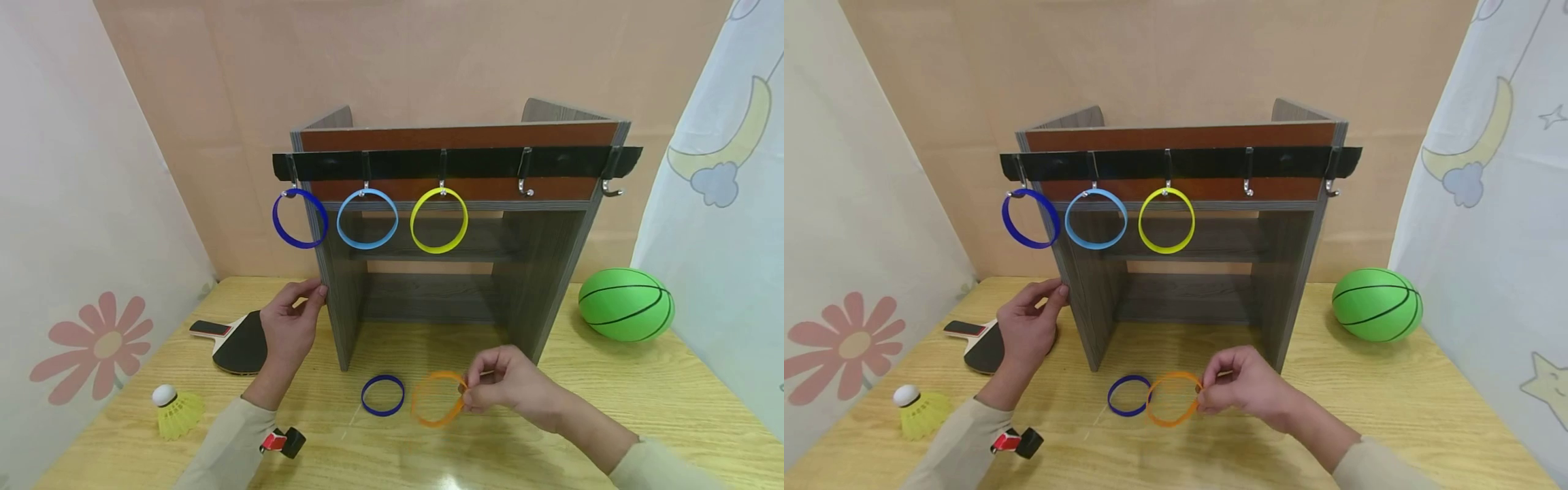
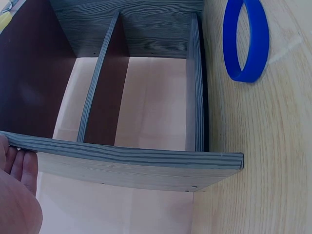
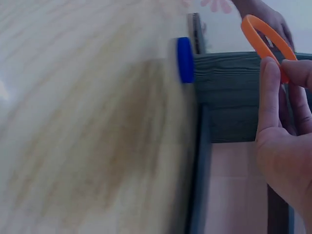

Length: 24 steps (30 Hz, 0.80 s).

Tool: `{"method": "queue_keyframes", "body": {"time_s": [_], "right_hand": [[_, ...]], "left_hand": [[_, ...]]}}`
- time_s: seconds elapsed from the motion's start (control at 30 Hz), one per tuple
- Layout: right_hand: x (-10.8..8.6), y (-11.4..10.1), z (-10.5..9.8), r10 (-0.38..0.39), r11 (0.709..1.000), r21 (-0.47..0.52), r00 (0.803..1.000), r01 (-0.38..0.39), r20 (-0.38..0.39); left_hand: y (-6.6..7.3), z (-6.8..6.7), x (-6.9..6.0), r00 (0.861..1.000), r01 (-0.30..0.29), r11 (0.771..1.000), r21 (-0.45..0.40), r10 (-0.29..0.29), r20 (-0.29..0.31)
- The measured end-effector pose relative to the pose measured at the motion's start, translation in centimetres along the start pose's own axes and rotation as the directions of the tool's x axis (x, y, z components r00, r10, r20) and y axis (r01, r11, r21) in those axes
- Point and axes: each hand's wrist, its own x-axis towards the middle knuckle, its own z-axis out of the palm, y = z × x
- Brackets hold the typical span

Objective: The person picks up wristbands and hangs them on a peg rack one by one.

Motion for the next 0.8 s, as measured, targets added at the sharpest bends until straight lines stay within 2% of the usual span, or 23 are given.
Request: {"method": "queue_keyframes", "body": {"time_s": [0.13,0.2,0.37,0.43,0.8], "right_hand": [[0.1,-1.1,-0.5,-0.086,0.996,-0.013,0.996,0.085,-0.04],[0.2,-1.7,-0.7,-0.138,0.99,-0.023,0.989,0.137,-0.058],[0.4,-3.3,-1.3,-0.261,0.964,0.025,0.961,0.265,-0.09],[0.5,-3.8,-1.5,-0.296,0.95,0.074,0.95,0.304,-0.099],[0.9,-7.1,-2.2,-0.479,0.825,0.251,0.863,0.505,-0.161]], "left_hand": [[0.0,0.0,0.0,1.0,-0.004,1.0,0.003,0.004,0.0],[0.7,0.1,0.1,1.0,-0.008,1.0,0.008,0.008,0.004],[0.7,0.1,0.1,1.0,-0.002,1.0,0.009,0.002,-0.001],[0.0,0.0,0.0,1.0,0.002,1.0,0.009,-0.002,-0.005],[-0.1,0.0,-0.1,1.0,-0.001,1.0,0.021,0.001,-0.005]]}}
